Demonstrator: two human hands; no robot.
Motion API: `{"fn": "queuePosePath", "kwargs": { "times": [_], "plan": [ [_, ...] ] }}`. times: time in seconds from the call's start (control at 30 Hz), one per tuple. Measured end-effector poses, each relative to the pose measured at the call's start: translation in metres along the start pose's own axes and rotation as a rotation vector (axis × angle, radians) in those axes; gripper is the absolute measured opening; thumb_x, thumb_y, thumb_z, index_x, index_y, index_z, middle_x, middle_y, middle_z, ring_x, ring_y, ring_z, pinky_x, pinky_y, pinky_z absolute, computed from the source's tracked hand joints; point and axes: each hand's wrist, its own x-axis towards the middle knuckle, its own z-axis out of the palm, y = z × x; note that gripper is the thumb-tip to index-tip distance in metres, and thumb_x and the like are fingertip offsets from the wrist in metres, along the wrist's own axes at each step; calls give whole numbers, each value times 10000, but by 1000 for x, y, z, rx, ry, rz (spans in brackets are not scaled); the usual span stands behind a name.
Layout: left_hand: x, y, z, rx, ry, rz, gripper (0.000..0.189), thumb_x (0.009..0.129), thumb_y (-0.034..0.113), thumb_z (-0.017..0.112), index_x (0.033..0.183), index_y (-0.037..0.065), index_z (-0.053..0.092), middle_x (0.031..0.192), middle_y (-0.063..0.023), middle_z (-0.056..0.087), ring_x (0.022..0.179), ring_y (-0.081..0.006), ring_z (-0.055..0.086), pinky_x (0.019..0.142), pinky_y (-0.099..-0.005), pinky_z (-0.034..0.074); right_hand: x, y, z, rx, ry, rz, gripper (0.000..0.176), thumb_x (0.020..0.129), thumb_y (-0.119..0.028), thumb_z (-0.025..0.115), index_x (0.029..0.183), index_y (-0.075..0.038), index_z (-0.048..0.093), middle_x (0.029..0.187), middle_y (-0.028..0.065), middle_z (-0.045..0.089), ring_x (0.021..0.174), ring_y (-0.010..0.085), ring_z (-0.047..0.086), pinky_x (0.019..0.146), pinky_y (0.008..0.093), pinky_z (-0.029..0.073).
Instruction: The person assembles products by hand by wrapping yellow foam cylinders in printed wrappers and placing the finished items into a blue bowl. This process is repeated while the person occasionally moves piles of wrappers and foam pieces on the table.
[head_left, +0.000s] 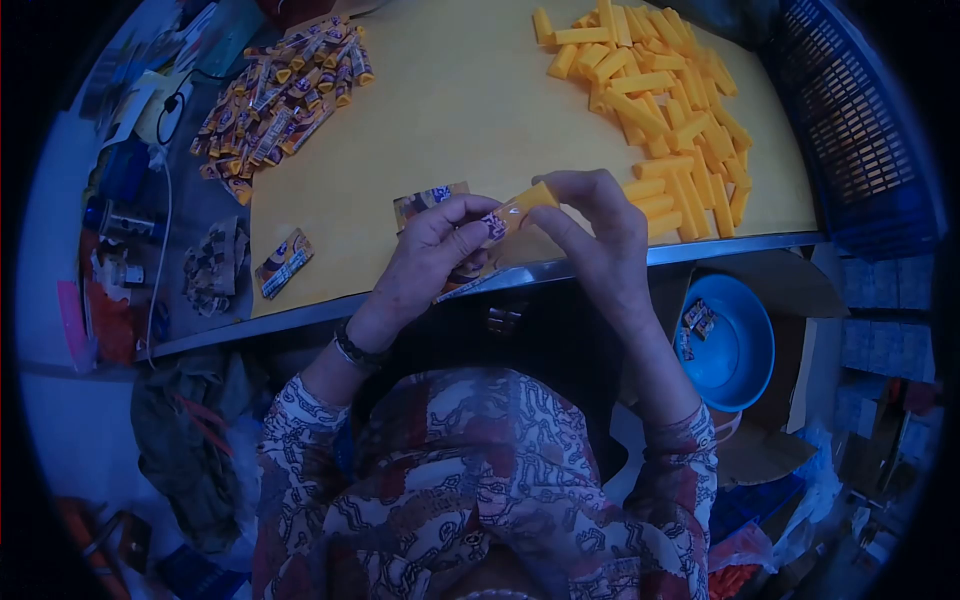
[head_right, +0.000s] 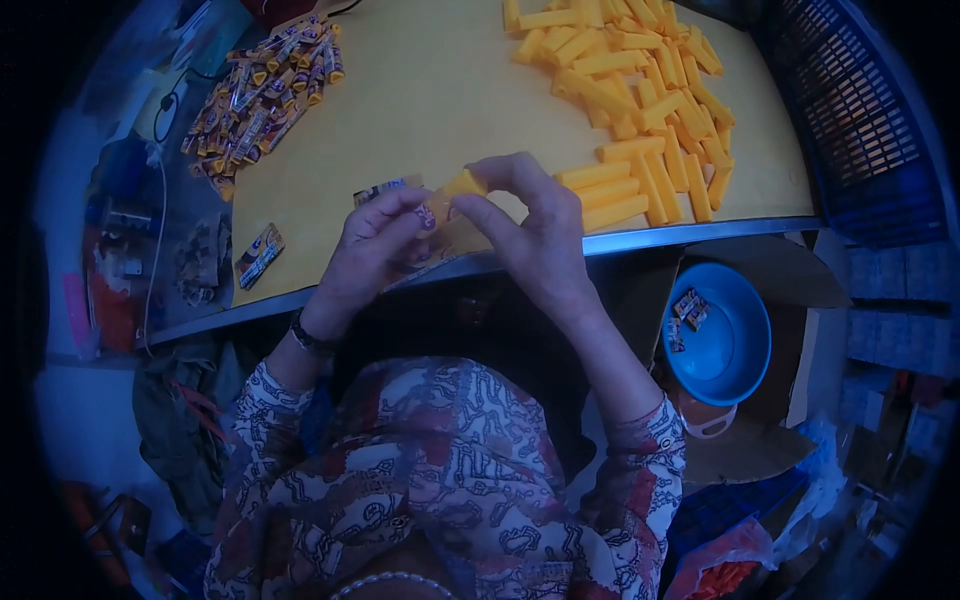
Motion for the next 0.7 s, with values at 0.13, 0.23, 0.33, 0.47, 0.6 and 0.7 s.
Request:
{"fn": "queuePosePath", "kwargs": {
  "times": [0.13, 0.23, 0.33, 0.47, 0.6, 0.7],
  "plan": [
    [-2, 4, 11, -26, -5, 94, 295, 911, 130, 559, 1169, -8, 517, 941, -35, 593, 808, -61, 564, 715, -196, 485, -4, -4, 7, -167, 39, -133, 270, 793, -131, 692, 1001, -11, 568, 908, 128, 651, 899, 230, 653, 748, 310, 519],
    [-5, 7, 12, 56, 29, 145, 293, 904, 135, 573, 1155, -9, 528, 934, -31, 597, 814, -53, 564, 708, -194, 486, -6, -9, 12, -115, 63, -162, 248, 791, -150, 697, 960, -7, 584, 928, 134, 646, 881, 237, 654, 722, 309, 527],
    [-5, 7, 14, -12, 44, 89, 289, 899, 142, 583, 1142, -10, 540, 940, -31, 600, 822, -52, 570, 711, -193, 489, -9, -6, 17, -158, 94, -205, 214, 791, -135, 692, 928, -8, 587, 955, 141, 640, 883, 248, 654, 720, 310, 532],
    [-5, 6, 19, -38, 81, 82, 294, 895, 151, 592, 1136, -11, 547, 921, -23, 598, 778, -54, 566, 692, -190, 485, -10, -2, 21, -226, 146, -285, 170, 790, -93, 681, 913, -21, 589, 976, 141, 634, 883, 256, 652, 709, 309, 537],
    [-3, -1, 16, -44, 65, 85, 295, 895, 150, 592, 1138, -10, 547, 905, -21, 597, 746, -54, 556, 670, -187, 480, -11, 2, 22, -231, 156, -283, 152, 786, -86, 682, 892, -26, 591, 975, 140, 632, 869, 254, 652, 687, 309, 539],
    [-2, -2, 16, -69, 76, 83, 288, 897, 151, 589, 1134, -8, 549, 884, -15, 594, 719, -44, 541, 640, -175, 463, -10, 2, 23, -234, 162, -268, 145, 787, -85, 682, 888, -24, 596, 968, 142, 632, 876, 252, 649, 701, 305, 533]
  ]
}}
